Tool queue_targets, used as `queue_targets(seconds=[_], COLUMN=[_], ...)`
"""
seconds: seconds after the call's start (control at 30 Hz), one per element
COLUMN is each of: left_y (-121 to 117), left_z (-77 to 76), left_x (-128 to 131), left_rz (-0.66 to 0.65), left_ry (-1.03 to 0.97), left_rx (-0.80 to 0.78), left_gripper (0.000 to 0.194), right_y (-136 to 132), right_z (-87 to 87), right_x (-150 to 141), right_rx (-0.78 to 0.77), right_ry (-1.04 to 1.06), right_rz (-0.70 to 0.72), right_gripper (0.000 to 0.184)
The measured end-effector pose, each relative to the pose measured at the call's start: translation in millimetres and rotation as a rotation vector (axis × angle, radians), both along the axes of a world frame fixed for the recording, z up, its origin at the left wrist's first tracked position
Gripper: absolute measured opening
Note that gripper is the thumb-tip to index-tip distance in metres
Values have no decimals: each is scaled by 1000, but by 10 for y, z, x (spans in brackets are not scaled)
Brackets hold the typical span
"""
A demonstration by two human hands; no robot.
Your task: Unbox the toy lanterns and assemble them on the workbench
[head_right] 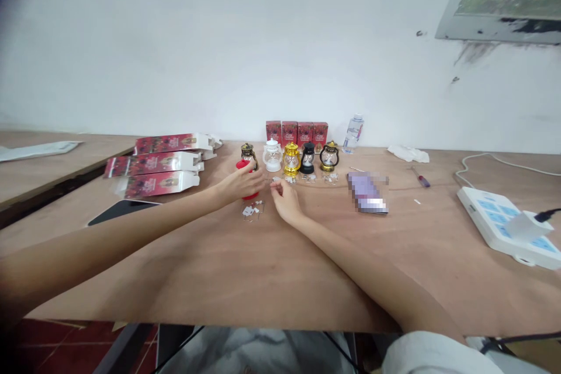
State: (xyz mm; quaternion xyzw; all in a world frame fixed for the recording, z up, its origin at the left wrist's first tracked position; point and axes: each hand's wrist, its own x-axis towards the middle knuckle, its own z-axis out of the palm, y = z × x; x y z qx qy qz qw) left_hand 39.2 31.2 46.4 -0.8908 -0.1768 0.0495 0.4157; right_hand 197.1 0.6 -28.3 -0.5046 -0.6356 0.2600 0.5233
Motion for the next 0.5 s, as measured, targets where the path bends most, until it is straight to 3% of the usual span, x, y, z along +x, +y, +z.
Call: queue_targets(seconds=[0.17,0.23,0.37,0.5], left_y=[-217,-324,-518,-653], left_z=[189,178,-132,-470], left_x=[-55,-115,-196,-159], left_rz=[-142,-214,-295,-317], left_ry=[-162,-264,-444,-500], left_rx=[-43,-44,-74,-249], left_gripper=[45,46,35,23], right_y=[-40,-3,256,726], right_z=[134,253,610,1029], right_x=[49,89,153,137], right_rx=[182,307,409,301], right_ry=[42,-15,-226,-515], right_rz=[-156,-208,-312,-339], right_gripper=[13,14,19,28])
